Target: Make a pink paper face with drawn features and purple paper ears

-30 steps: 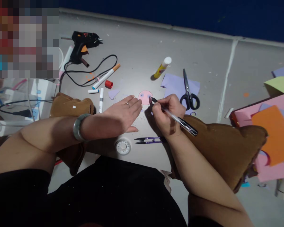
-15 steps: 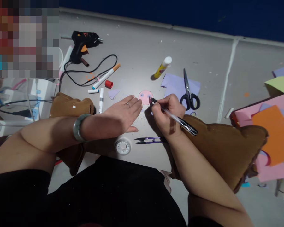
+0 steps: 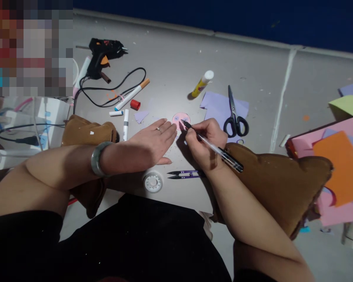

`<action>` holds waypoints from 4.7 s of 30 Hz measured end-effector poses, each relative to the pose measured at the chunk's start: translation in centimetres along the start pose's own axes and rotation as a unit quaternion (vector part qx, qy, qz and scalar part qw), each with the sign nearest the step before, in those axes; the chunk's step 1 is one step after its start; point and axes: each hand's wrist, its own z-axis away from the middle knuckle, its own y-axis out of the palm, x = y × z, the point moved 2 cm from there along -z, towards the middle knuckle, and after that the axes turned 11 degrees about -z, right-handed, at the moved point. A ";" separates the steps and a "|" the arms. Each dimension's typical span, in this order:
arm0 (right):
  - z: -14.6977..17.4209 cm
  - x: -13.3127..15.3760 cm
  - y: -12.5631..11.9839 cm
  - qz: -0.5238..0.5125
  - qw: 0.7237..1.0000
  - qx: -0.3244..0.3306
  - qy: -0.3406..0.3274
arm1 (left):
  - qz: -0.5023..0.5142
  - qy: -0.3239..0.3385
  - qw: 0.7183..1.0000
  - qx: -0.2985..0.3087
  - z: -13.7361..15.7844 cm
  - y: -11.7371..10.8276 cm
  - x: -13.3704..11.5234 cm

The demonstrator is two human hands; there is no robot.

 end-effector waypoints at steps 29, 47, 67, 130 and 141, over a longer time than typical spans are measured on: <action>0.0 0.2 0.5 0.017 0.997 0.063 -0.029 | -0.006 0.010 1.000 0.016 -0.2 -0.4 0.0; -0.2 0.7 0.7 0.011 0.998 0.068 0.011 | 0.033 0.006 0.999 0.037 -0.3 -0.6 0.2; 0.3 0.3 0.4 0.010 0.998 0.064 0.009 | 0.009 0.008 1.000 0.006 0.0 -0.2 -0.1; 0.4 0.0 0.6 -0.016 0.998 0.048 -0.034 | 0.014 0.010 1.000 0.022 0.0 -0.3 -0.1; 0.1 0.7 0.6 0.001 0.998 0.053 -0.041 | 0.026 0.011 0.999 0.022 -0.2 -0.2 0.0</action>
